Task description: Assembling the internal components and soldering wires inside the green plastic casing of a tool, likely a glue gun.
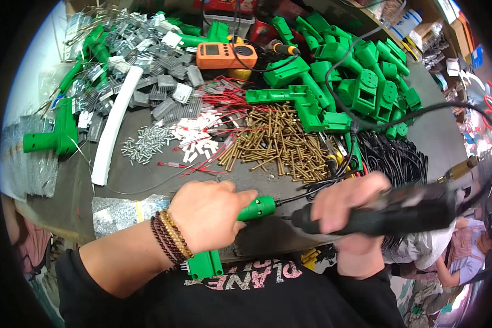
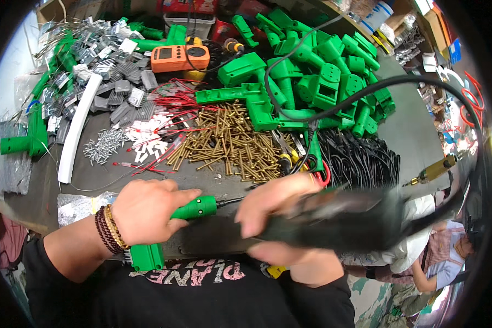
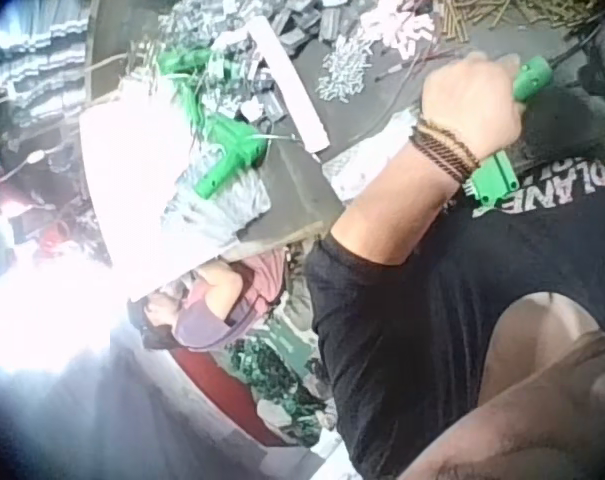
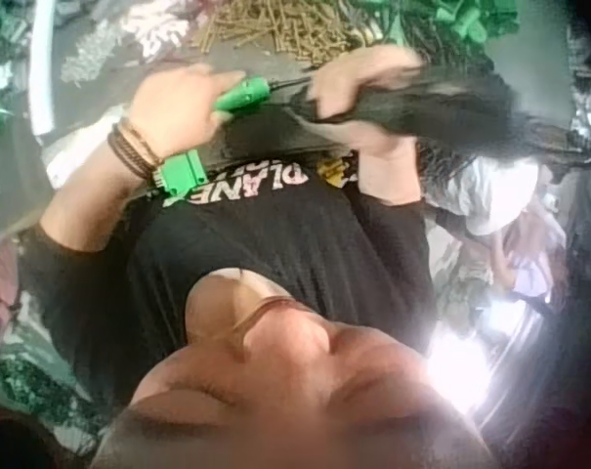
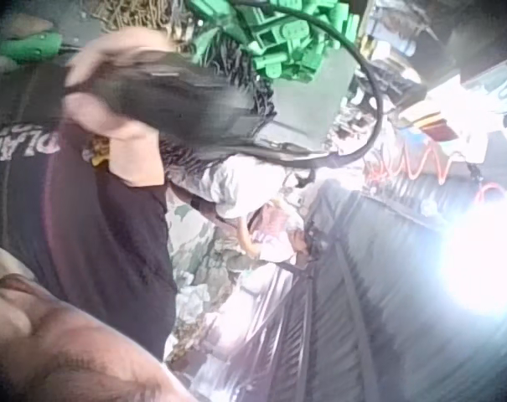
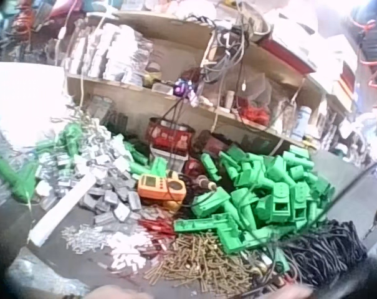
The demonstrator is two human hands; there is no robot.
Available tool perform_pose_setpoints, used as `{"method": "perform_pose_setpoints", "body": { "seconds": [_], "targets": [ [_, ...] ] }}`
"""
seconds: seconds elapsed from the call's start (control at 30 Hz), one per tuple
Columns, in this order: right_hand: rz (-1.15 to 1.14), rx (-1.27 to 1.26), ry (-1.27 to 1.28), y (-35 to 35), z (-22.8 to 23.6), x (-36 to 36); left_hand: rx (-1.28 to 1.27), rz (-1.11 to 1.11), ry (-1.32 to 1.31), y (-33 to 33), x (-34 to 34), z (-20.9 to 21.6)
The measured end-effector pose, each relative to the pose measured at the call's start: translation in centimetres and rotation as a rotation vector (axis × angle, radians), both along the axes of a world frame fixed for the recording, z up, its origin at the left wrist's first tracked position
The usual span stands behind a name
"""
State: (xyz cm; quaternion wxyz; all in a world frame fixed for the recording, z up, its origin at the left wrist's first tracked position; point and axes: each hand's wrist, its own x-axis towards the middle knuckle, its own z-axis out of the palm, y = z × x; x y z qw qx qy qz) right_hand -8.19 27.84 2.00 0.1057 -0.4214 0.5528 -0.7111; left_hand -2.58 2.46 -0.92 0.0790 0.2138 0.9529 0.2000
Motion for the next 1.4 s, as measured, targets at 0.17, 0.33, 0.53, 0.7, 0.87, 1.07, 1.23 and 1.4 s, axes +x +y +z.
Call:
{"method": "perform_pose_setpoints", "body": {
  "seconds": [0.17, 0.33, 0.53, 0.7, 0.87, 1.07, 1.23, 1.4],
  "targets": [
    [0.027, -0.126, -0.020, -3.0, 1.0, 1.1, -0.020, 0.018, 0.005, 0.3, 0.2, 0.2],
    [0.116, -0.126, 0.132, -4.6, 1.7, -0.9, 0.007, 0.010, 0.032, 0.0, 0.4, -0.1],
    [0.141, -0.138, -0.037, -6.0, 0.7, -0.6, -0.022, 0.049, 0.007, 0.4, 0.2, 0.3],
    [0.281, -0.169, 0.014, -6.0, 0.5, -1.8, -0.005, 0.045, 0.026, 0.4, 0.4, -0.3],
    [0.413, -0.016, 0.024, -4.6, 3.3, -3.3, -0.064, 0.053, -0.010, 0.8, 0.5, 0.0],
    [0.191, -0.026, 0.044, -6.1, 1.4, -2.9, -0.035, 0.043, -0.002, 0.5, 0.4, -0.3],
    [0.183, -0.097, -0.191, -6.8, 0.7, -3.2, -0.013, 0.041, -0.002, 0.5, 0.3, -0.5],
    [0.285, -0.165, -0.117, -6.9, 0.5, -3.5, -0.056, 0.034, -0.067, 0.7, 0.0, 0.2]
  ]
}}
